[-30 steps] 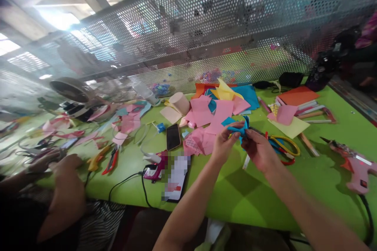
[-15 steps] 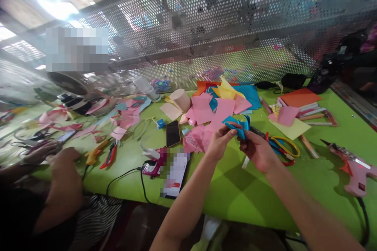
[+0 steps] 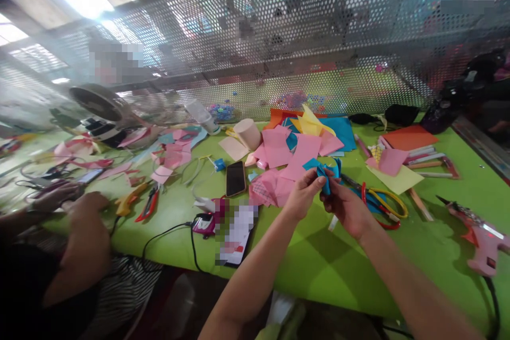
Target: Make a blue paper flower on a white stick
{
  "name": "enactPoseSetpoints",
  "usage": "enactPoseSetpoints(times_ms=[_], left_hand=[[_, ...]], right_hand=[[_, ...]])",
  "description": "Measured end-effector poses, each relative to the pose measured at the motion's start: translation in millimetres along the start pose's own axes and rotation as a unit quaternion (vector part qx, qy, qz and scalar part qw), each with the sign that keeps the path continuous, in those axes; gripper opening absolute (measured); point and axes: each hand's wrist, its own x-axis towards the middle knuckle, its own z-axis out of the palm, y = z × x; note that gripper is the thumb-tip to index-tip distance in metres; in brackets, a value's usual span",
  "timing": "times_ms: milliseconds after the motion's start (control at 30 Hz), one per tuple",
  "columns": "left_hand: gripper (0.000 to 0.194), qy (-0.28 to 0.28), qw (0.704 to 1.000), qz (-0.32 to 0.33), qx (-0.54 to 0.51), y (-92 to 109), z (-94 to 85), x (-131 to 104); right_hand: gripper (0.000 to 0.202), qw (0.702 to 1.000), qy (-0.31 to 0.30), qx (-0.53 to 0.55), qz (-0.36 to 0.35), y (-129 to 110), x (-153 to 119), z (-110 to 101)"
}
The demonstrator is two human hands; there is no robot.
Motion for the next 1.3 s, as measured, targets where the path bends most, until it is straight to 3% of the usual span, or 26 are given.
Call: enactPoseSetpoints(times_ms=[100,200,300,433,600,867,1033,1167,1300], left_hand=[[0.066,0.007,1.0,0.023,-0.003,0,2.0,2],[0.063,0.014,0.999,0.041,0.005,0,1.9,5],[0.066,-0.007,0.999,0.021,0.027,-1,0.4,5],[0.064,-0.072,0.995,-0.007,0.07,4,1.5,1],[0.059,-0.126,0.987,-0.03,0.096,12,4.6,-5],[0.051,-0.184,0.976,-0.059,0.104,15,-9.1,-7],[0.032,-0.177,0.955,-0.015,0.236,15,-12.0,-7],[0.016,-0.151,0.919,0.038,0.362,12,-5.2,-6],[0.012,-0.112,0.899,0.084,0.416,2,3.9,-6]], right_hand=[[0.05,0.988,0.037,-0.142,-0.05,-8,1,-8],[0.049,0.951,0.078,-0.246,-0.171,-23,-2,-19],[0.04,0.906,0.065,-0.311,-0.281,-38,-11,-25],[0.036,0.854,0.039,-0.392,-0.338,-51,-21,-27],[0.016,0.816,0.018,-0.45,-0.363,-61,-26,-17],[0.009,0.817,-0.005,-0.467,-0.338,-69,-25,-20],[0.012,0.814,-0.002,-0.476,-0.332,-68,-25,-21],[0.019,0.813,0.028,-0.489,-0.315,-66,-26,-19],[0.018,0.808,0.064,-0.5,-0.305,-63,-26,-20]])
